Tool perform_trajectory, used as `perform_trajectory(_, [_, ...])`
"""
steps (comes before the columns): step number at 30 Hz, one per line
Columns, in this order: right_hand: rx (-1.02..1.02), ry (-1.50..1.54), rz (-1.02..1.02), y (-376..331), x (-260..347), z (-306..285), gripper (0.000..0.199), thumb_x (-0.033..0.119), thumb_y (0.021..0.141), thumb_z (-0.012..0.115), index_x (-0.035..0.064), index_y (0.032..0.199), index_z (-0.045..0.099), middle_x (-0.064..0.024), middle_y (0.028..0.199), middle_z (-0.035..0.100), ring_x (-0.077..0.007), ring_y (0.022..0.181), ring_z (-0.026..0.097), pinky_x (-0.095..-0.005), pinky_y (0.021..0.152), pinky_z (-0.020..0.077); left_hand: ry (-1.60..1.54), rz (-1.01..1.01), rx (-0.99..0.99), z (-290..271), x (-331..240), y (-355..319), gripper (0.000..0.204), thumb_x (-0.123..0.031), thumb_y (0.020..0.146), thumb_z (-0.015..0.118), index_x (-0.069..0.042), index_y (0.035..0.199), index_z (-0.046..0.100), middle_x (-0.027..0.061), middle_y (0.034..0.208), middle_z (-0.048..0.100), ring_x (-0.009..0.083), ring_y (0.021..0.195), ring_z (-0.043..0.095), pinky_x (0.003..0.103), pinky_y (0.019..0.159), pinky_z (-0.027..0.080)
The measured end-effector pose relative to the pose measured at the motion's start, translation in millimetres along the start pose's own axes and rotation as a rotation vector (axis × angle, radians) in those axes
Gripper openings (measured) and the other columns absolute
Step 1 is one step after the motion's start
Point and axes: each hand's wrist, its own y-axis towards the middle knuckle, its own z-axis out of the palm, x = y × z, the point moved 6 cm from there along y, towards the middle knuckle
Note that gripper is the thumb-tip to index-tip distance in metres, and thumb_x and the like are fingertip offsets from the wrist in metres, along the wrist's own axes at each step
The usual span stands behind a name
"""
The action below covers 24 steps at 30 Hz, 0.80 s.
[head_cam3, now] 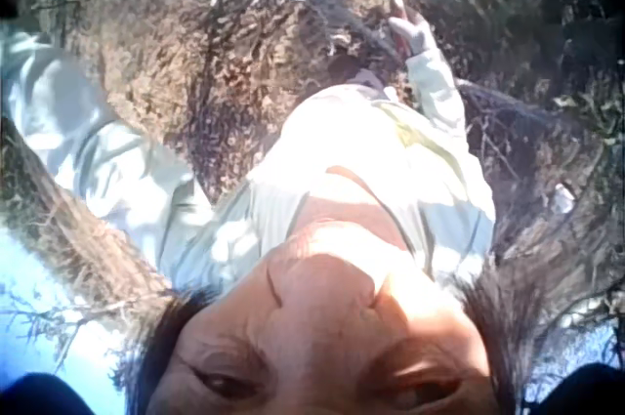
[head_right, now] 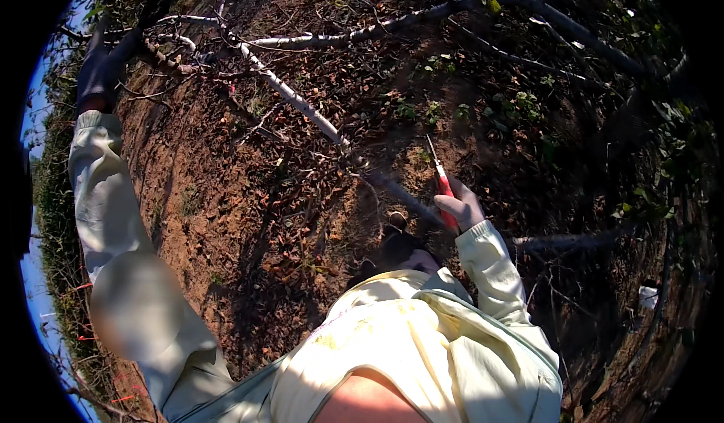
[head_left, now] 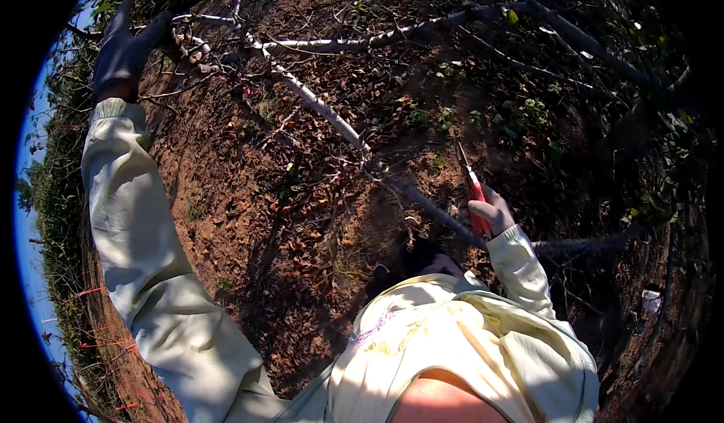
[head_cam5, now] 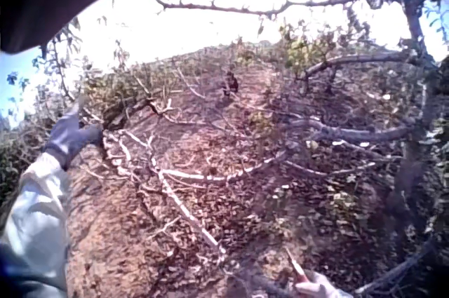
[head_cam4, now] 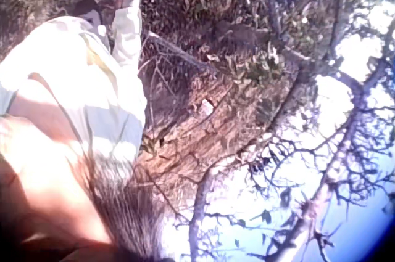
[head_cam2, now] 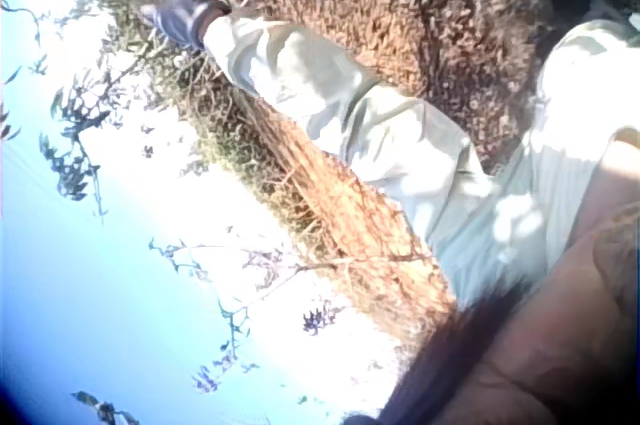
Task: The person uses pruning shears to cut small branches off a fruit tree while kneeling and then while standing.
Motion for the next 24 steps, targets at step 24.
perform_trajectory(24, [0.378, -0.144, -0.054, 125.3, 87.1, 84.1, 0.068, 0.014, 0.075, 0.072, -0.0012, 0.135, 0.044, -0.0107, 0.115, 0.060, -0.0155, 0.100, 0.058, -0.0305, 0.091, 0.0464, -0.666, -0.238, 0.488, 74.9, 28.1, 6.4, 0.038, -0.015, 0.075, 0.072, -0.004, 0.111, 0.066, 0.0011, 0.086, 0.067, 0.0101, 0.073, 0.061, 0.028, 0.069, 0.050])
